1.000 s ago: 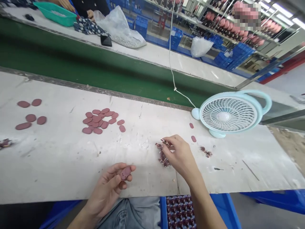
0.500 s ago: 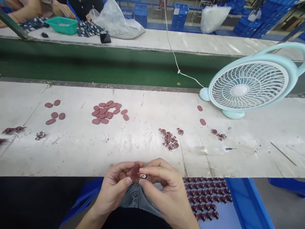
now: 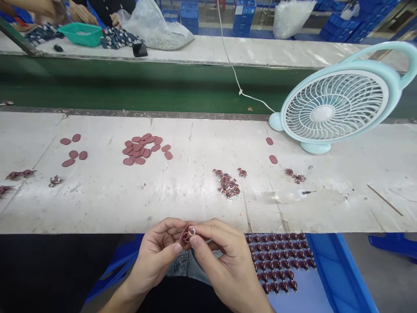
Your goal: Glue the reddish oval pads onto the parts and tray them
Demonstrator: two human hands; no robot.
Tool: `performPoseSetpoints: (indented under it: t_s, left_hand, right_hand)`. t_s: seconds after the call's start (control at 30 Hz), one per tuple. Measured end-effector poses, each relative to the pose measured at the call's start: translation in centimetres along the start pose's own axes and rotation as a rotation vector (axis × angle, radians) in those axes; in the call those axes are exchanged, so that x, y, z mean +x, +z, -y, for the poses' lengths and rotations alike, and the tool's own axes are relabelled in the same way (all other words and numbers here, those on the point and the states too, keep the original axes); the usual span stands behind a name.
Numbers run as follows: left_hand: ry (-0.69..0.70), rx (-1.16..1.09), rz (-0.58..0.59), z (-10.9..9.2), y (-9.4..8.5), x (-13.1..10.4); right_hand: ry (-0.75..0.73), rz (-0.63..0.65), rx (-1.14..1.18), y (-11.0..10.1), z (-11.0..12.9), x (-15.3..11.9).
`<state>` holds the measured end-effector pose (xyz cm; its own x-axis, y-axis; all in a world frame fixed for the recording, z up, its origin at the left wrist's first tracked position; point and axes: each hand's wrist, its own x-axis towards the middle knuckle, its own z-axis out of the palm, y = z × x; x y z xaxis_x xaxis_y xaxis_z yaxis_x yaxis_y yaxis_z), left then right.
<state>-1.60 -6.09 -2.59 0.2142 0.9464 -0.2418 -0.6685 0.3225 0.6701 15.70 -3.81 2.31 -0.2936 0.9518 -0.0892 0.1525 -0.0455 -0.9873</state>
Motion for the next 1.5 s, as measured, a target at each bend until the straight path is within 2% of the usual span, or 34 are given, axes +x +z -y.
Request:
performPoseSetpoints:
  t_s: [0.1, 0.3, 0.43, 0.7, 1.0, 1.13, 1.2, 1.27, 1.33, 1.37, 1.43, 1.5]
  left_hand:
    - [-0.008, -0.021, -0.004, 0.0, 0.2, 0.0]
    - [-0.011, 0.083, -0.008, 0.0, 0.5, -0.1]
    - [-0.009, 0.093, -0.023, 0.3, 0.6, -0.2]
    - [0.046, 0.147, -0.033, 0.5, 0.4, -0.3]
    - [0.008, 0.199, -0.044, 0.0, 0.6, 0.3]
    - [0.018, 0.237, -0.057, 0.6, 0.5, 0.4]
    - [0.011, 0.271, -0.023, 0.4, 0.3, 0.3]
    - [0.012, 0.425, 0.047, -0.9, 0.0, 0.4]
    - [0.065, 0.759, 0.100, -3.4, -0.5, 1.2]
    - [0.127, 1.029, 0.103, -5.0, -0.9, 2.1]
    - [0.192, 1.217, 0.051, -8.5, -1.9, 4.8]
    - [0.301, 1.437, -0.020, -11.7, -3.0, 8.4]
  right_hand:
    - [-0.013, -0.004, -0.039, 0.0, 0.0, 0.0]
    - [-0.061, 0.037, -0.176, -0.6, 0.6, 0.0]
    - [-0.083, 0.015, -0.199, -0.5, 0.6, -0.2]
    - [-0.026, -0.052, -0.039, 0.6, -0.5, -0.6]
    - [-0.026, -0.095, 0.058, 0.9, -1.9, -0.5]
    - [0.031, -0.086, 0.131, 0.9, -2.3, -0.3]
    - [0.067, -0.082, 0.191, 0.8, -2.2, -0.3]
    - [0.098, -0.097, 0.258, 0.4, -2.3, -0.6]
    - [0.128, -0.157, 0.296, -0.4, -2.6, -1.4]
    - [0.144, -0.199, 0.298, -1.0, -2.9, -2.0]
    - [0.178, -0.300, 0.274, -2.8, -4.1, -3.5]
    - [0.217, -0.468, 0.210, -4.9, -5.9, -5.5]
